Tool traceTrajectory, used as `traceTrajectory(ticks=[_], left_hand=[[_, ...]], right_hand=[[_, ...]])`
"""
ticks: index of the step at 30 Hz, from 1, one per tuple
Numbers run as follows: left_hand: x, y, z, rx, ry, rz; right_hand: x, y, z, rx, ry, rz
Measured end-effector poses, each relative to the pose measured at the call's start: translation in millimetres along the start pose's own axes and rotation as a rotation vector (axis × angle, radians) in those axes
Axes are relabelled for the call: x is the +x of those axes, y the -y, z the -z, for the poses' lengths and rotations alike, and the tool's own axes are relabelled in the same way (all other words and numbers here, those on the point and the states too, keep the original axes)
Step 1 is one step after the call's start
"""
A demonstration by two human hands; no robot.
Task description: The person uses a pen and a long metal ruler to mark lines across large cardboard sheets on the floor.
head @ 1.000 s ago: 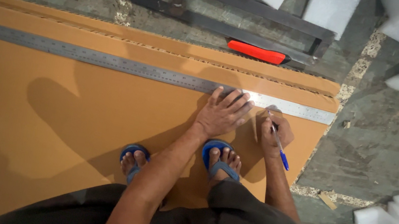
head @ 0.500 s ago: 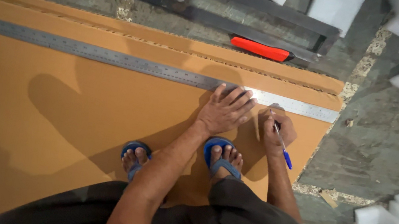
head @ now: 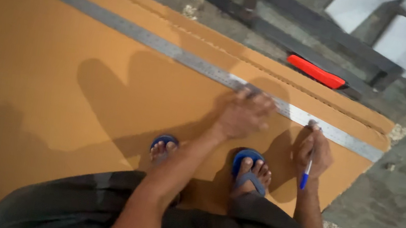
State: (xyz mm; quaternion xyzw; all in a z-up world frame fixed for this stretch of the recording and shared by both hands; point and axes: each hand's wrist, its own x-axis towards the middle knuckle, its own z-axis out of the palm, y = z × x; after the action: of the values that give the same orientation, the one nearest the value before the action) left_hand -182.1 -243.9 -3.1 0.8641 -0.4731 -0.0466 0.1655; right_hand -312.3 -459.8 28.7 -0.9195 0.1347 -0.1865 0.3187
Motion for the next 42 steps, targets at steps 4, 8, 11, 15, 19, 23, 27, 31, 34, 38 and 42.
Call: traceTrajectory(ticks=[4, 8, 11, 15, 19, 23, 27, 31, 34, 38, 42], left_hand=[[-45.2, 72.1, 27.1, 0.037, -0.027, 0.243], [-64.6, 92.3, 31.7, 0.037, -0.113, 0.270], [-63.8, 88.9, 27.5, 0.014, -0.189, 0.252], [-62.3, 91.3, 28.4, -0.002, -0.161, 0.255], [-62.1, 94.1, 34.9, -0.008, -0.124, 0.258], [-61.0, 96.2, 29.9, -0.010, -0.121, 0.262], [-63.4, 96.7, 25.7, -0.026, -0.130, 0.264], [-63.3, 95.3, 26.5, -0.014, -0.121, 0.264], [-62.5, 98.9, 27.2, -0.017, -0.122, 0.257], [-63.4, 95.1, 26.7, -0.007, -0.110, 0.257], [-63.0, 97.1, 26.5, -0.007, -0.108, 0.262]], right_hand=[[-3.8, 7.2, -5.4, 0.056, -0.001, -0.119], [-5.3, 6.7, -10.3, 0.119, -0.051, -0.093], [-9.2, 3.5, -13.6, 0.072, -0.128, -0.113], [0.7, 11.7, -37.2, 0.007, -0.081, 0.020], [22.9, 37.2, -79.9, 0.145, 0.093, 0.201], [42.8, 46.5, -105.5, 0.210, 0.291, 0.295], [46.1, 47.5, -101.6, 0.169, 0.282, 0.312], [43.3, 48.6, -91.5, 0.146, 0.262, 0.284], [44.8, 49.3, -96.1, 0.150, 0.250, 0.273], [46.5, 49.0, -94.6, 0.130, 0.267, 0.280], [49.2, 49.9, -96.9, 0.115, 0.276, 0.295]])
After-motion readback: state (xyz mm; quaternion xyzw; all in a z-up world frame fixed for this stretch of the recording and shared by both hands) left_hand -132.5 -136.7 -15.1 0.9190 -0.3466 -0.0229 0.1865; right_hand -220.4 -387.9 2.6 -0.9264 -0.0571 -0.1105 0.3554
